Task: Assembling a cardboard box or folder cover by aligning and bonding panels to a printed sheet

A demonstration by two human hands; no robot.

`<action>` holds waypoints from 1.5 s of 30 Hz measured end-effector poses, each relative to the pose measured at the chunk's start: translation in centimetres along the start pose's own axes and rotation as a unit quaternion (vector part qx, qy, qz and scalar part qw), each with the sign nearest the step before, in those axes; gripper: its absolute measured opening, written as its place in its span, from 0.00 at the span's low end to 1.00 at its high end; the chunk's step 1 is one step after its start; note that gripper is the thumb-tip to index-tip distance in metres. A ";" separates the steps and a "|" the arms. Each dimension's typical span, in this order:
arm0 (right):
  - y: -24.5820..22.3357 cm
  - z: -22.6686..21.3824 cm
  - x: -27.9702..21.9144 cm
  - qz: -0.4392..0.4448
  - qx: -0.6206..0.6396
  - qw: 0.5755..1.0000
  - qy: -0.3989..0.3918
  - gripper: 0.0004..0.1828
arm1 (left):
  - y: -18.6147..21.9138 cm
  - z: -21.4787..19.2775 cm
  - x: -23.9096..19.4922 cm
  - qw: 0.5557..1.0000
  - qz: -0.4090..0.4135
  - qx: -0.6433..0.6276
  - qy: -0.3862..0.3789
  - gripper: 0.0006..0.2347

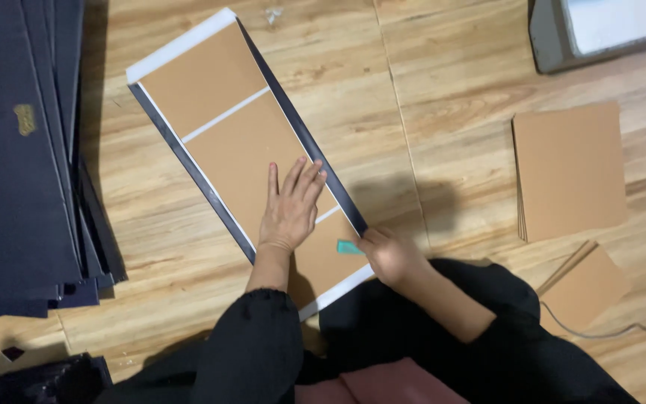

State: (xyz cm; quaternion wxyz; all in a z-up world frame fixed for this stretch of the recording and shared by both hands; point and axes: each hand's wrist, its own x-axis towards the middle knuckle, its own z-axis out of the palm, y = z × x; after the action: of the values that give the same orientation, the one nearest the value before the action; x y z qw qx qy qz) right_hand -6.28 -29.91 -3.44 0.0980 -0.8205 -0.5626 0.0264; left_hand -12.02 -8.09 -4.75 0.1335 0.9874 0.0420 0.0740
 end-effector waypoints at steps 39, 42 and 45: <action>3.7 1.5 26.7 0.028 0.065 0.993 0.097 0.20 | -0.3 -0.6 -0.4 0.998 0.034 0.045 0.005 0.22; 5.8 1.5 30.2 0.076 0.163 0.982 0.062 0.18 | -0.4 -0.6 0.0 0.999 0.030 0.044 -0.001 0.22; 5.9 3.8 31.8 0.085 0.062 0.981 0.163 0.13 | -0.5 -0.4 -0.2 0.999 0.034 0.026 0.030 0.17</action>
State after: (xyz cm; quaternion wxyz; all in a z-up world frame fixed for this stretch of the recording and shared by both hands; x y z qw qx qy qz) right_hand 10.18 -1.99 -6.19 0.2364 -0.8508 -0.4649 -0.0648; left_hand -12.28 -7.51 -4.55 0.1039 0.9888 0.0140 0.1065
